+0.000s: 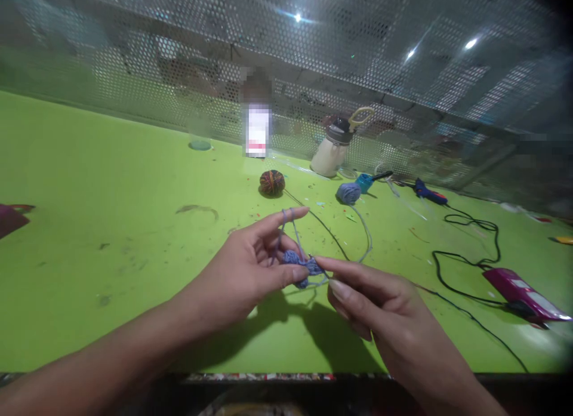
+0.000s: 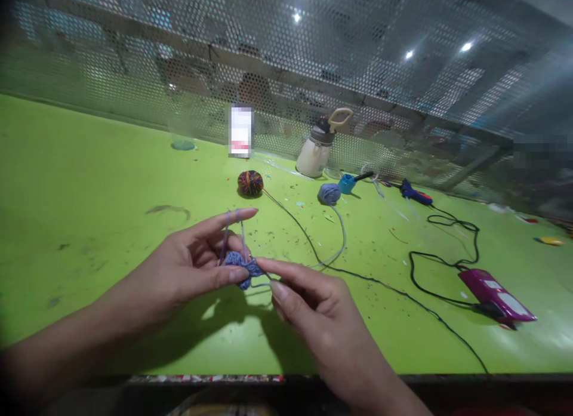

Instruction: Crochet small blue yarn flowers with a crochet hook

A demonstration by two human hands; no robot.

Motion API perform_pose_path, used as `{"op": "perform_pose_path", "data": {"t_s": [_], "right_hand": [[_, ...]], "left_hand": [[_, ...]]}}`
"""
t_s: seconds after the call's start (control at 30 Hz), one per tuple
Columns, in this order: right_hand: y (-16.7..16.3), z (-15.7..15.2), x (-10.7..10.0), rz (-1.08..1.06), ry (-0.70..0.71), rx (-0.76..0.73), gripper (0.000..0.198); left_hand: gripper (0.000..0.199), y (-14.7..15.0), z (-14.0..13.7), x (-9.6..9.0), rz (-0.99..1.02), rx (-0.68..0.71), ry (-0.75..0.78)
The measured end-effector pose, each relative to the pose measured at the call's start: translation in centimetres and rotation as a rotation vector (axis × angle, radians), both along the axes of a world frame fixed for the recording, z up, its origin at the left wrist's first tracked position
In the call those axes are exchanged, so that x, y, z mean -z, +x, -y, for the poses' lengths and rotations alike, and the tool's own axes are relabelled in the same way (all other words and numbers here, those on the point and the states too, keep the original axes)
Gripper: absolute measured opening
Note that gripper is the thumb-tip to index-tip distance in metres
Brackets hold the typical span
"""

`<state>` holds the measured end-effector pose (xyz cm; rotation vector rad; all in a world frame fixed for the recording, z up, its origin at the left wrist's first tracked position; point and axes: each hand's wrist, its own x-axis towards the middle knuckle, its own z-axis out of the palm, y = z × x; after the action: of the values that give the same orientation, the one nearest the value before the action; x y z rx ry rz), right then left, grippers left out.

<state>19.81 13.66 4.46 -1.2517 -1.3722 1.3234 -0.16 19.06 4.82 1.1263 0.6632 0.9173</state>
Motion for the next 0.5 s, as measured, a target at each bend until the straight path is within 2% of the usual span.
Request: {"op": "perform_pose_path", "data": {"t_s": [0.1,0.23,0.5], "right_hand": [[0.05,0.05,-0.27,0.095,0.071,-0.005,0.026],[-0.04,0.07,-0.45,0.137,0.089,0.01,0.026],[-0.04,-0.43,-0.86,0.1,0.036,-0.059,0.025]], "left_hand": [[0.067,-0.01,0.02,-0.12,-0.006,-0.009,-0.003],[0.063,0.14,0.23,-0.36,-0.031,-0.025,-0.002],[0.056,0.28,0.9,-0.5,-0.206,-0.086,0.179]]}}
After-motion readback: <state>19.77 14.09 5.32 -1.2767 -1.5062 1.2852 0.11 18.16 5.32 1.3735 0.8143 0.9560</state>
